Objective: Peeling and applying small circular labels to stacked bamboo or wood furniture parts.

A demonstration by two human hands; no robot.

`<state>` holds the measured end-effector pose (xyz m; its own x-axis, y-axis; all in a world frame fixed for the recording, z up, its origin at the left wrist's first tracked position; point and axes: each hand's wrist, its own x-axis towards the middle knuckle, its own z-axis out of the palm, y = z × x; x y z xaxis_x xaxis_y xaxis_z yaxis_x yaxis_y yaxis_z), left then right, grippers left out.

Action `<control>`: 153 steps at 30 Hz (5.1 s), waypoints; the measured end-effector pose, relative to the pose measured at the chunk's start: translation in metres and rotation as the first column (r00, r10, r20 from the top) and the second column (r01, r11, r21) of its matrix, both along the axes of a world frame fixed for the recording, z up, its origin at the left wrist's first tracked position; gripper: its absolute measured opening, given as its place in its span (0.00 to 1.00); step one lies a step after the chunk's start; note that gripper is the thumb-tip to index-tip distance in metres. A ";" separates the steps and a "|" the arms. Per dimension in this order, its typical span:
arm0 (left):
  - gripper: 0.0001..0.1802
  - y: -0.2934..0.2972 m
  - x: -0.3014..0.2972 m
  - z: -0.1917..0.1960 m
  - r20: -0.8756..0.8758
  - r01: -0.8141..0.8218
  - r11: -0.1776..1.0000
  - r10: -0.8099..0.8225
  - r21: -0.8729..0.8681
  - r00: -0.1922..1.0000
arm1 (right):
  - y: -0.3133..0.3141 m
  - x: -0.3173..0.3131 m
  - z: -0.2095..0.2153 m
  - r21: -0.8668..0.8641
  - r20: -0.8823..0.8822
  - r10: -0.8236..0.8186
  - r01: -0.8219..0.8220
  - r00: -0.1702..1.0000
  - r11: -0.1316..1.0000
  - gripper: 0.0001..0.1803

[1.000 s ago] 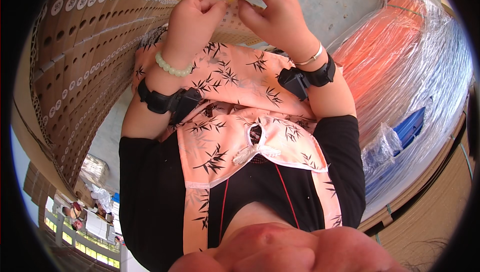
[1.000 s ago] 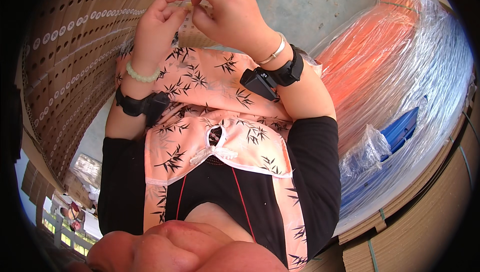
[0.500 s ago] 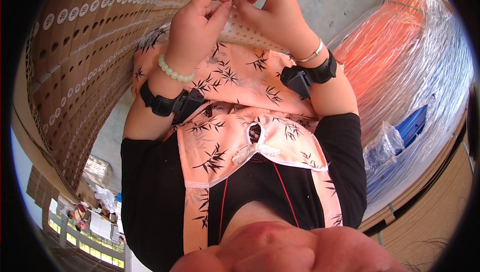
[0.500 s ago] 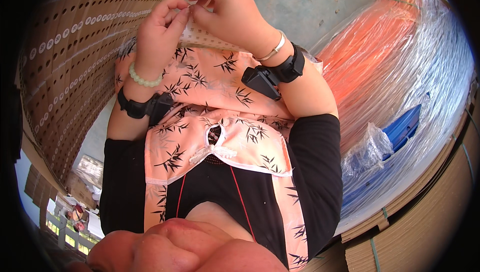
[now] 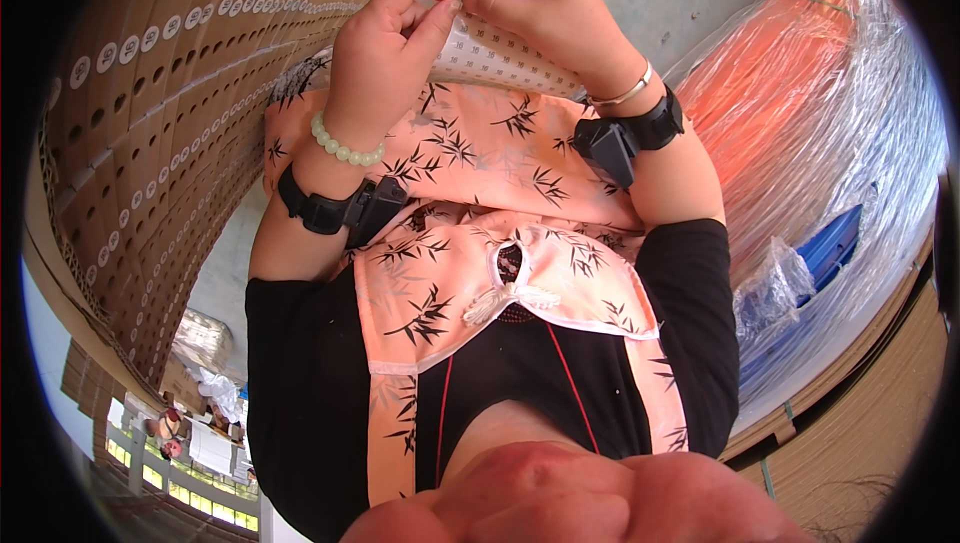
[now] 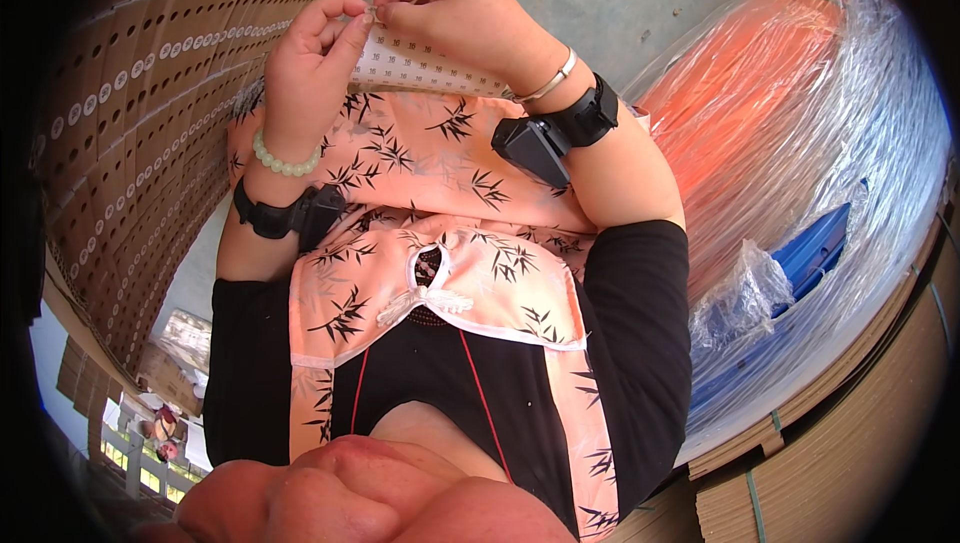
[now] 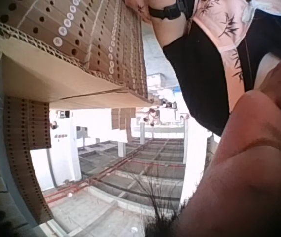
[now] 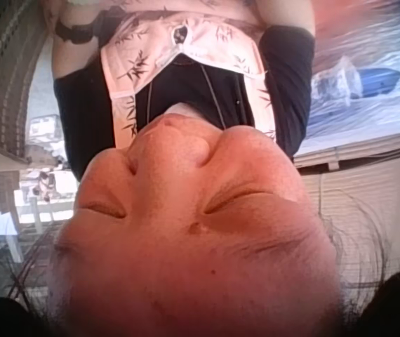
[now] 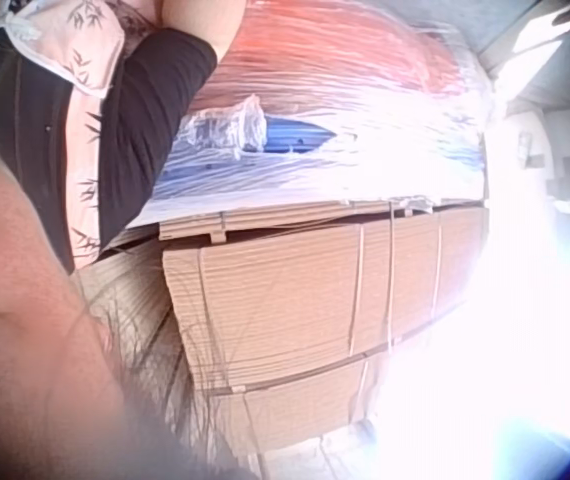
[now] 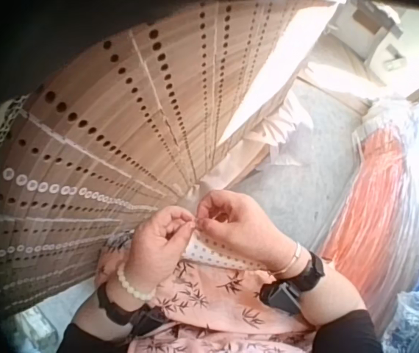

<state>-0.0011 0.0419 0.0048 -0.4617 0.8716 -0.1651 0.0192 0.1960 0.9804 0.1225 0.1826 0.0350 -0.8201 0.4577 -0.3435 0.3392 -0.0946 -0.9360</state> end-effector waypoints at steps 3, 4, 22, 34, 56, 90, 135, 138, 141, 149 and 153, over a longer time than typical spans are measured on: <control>0.07 -0.001 0.000 0.000 -0.031 -0.014 1.000 0.015 0.017 0.999 | 0.000 0.000 -0.002 0.029 -0.038 0.012 -0.011 0.999 1.000 0.02; 0.07 -0.002 -0.002 0.002 -0.047 -0.008 0.999 0.006 -0.039 0.999 | 0.001 0.001 -0.001 0.008 -0.050 0.009 -0.008 0.999 1.000 0.02; 0.07 -0.021 -0.001 0.032 0.006 0.095 0.994 -0.095 0.048 0.995 | 0.009 -0.081 -0.174 0.018 -0.132 -0.061 0.064 0.989 0.998 0.05; 0.07 -0.013 0.002 0.034 0.022 0.170 0.982 -0.169 -0.080 0.985 | -0.005 -0.092 -0.177 0.114 -0.172 -0.204 0.225 0.964 0.968 0.07; 0.07 -0.012 0.003 0.029 0.009 0.197 0.974 -0.197 -0.109 0.980 | -0.008 -0.094 -0.184 0.289 -0.268 -0.154 0.232 0.951 0.929 0.06; 0.07 -0.011 0.001 0.030 -0.008 0.221 0.962 -0.225 -0.162 0.974 | -0.018 -0.090 -0.166 0.375 -0.158 -0.288 0.327 0.944 0.867 0.12; 0.09 -0.019 -0.020 0.015 -0.074 -0.251 0.967 0.247 -0.051 0.966 | 0.033 -0.040 0.011 0.273 -0.073 0.347 -0.316 0.935 0.909 0.05; 0.09 -0.019 -0.020 0.013 -0.037 -0.241 0.970 0.239 -0.040 0.970 | 0.029 -0.040 0.001 0.431 -0.184 0.342 -0.237 0.921 0.871 0.03; 0.09 -0.018 -0.020 0.012 -0.028 -0.227 0.973 0.226 -0.037 0.974 | 0.028 -0.042 -0.004 0.456 -0.202 0.336 -0.215 0.920 0.864 0.03; 0.11 -0.019 -0.025 0.004 0.078 -0.246 0.964 0.254 -0.106 0.964 | 0.024 -0.045 -0.011 0.476 -0.214 0.287 -0.157 0.934 0.866 0.03; 0.11 -0.018 -0.026 0.003 0.193 -0.245 0.966 0.257 -0.086 0.947 | 0.022 -0.045 -0.011 0.453 -0.202 0.269 -0.154 0.942 0.878 0.03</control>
